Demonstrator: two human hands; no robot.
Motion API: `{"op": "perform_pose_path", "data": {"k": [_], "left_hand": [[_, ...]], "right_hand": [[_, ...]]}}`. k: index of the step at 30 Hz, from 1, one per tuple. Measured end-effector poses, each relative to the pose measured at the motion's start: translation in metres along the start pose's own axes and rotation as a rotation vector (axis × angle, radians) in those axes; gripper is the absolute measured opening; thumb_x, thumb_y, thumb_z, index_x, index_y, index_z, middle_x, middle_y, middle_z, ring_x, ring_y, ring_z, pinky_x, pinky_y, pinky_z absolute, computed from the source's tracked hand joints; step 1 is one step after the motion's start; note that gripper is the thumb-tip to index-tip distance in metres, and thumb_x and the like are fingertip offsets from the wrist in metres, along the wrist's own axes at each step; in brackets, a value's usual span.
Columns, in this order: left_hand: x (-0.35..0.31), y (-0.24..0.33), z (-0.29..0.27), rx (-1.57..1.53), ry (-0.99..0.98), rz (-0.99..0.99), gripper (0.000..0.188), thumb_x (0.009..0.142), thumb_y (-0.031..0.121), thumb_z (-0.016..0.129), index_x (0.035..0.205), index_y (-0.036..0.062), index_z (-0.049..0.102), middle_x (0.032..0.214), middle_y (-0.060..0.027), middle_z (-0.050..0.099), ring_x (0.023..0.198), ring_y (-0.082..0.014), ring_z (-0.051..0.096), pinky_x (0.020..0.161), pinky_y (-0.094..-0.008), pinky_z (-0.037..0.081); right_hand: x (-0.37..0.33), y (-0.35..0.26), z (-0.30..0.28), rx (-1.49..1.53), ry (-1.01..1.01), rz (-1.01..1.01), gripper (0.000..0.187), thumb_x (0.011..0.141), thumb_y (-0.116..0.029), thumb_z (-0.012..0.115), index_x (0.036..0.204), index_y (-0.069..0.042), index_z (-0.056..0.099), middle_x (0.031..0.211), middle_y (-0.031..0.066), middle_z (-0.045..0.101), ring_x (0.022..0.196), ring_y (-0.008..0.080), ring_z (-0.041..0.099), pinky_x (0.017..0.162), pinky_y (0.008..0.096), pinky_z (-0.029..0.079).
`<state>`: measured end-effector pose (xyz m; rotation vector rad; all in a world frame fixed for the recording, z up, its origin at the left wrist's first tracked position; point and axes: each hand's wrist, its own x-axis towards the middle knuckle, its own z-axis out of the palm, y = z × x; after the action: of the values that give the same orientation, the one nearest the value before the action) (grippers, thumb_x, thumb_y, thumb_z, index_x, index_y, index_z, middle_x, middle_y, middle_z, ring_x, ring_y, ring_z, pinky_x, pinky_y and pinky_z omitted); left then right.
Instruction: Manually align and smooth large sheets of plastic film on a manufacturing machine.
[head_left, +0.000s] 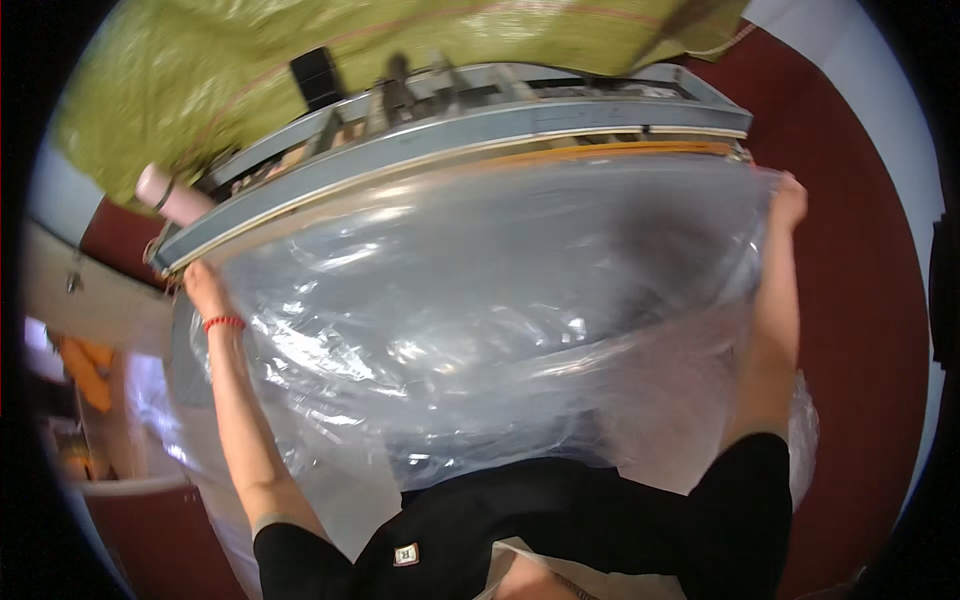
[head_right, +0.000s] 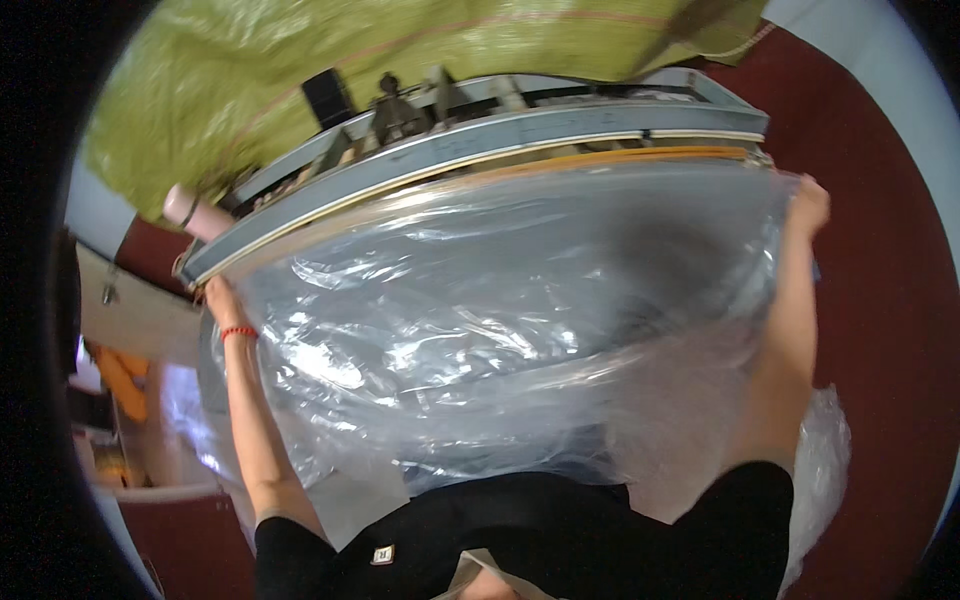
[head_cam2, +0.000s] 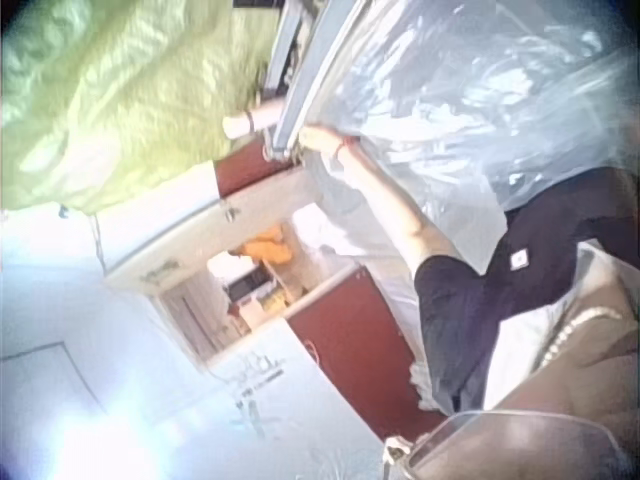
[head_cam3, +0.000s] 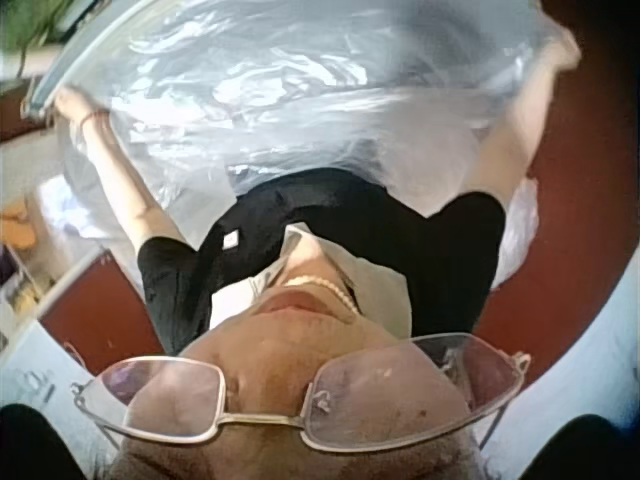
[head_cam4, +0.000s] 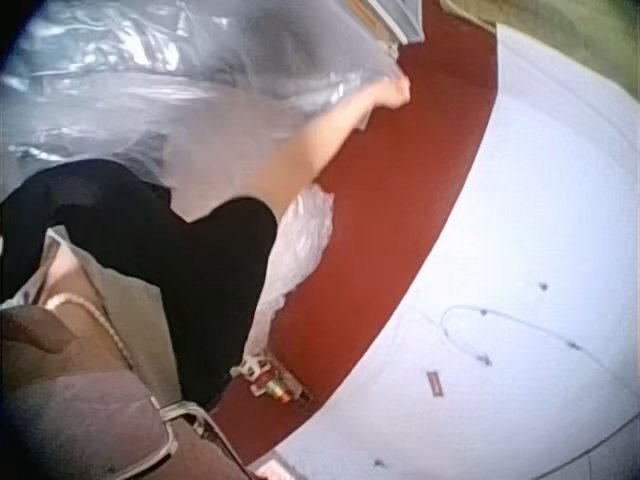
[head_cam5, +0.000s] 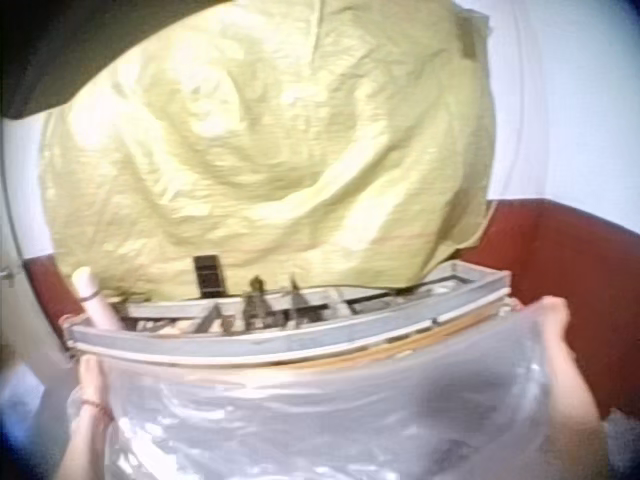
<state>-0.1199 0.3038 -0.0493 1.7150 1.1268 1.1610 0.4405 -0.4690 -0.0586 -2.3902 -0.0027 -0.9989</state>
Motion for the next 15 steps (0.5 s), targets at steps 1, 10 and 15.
{"op": "perform_pose_path", "data": {"k": [1,10,15], "left_hand": [[-0.023,0.007,0.033,0.098,0.173,0.192,0.027,0.082,0.023,0.043,0.069,-0.0001,0.046,0.062,-0.0038,0.043,0.060,-0.0142,0.040,0.058,-0.0284,0.036],[0.050,-0.083,0.014,-0.155,0.014,0.120,0.015,0.082,0.011,0.052,0.068,0.0099,0.047,0.061,0.0052,0.042,0.055,-0.0038,0.037,0.049,-0.0178,0.030],[0.061,-0.101,0.004,-0.277,0.032,0.196,0.015,0.082,0.016,0.056,0.071,0.0075,0.051,0.066,0.0027,0.049,0.058,-0.0053,0.042,0.052,-0.0188,0.034]], "right_hand": [[-0.012,-0.018,0.006,-0.030,0.063,0.037,0.023,0.078,-0.023,0.050,0.081,-0.004,0.062,0.076,0.0117,0.062,0.065,0.0233,0.057,0.063,0.0358,0.044],[-0.027,-0.053,0.095,0.659,-0.054,0.254,0.021,0.080,-0.021,0.060,0.079,0.000,0.056,0.066,0.0037,0.056,0.057,0.0096,0.050,0.056,0.0247,0.041],[-0.029,-0.066,0.092,0.753,-0.018,0.310,0.017,0.076,-0.016,0.062,0.077,-0.004,0.050,0.064,0.0051,0.055,0.052,0.0118,0.051,0.047,0.0240,0.041]]}}
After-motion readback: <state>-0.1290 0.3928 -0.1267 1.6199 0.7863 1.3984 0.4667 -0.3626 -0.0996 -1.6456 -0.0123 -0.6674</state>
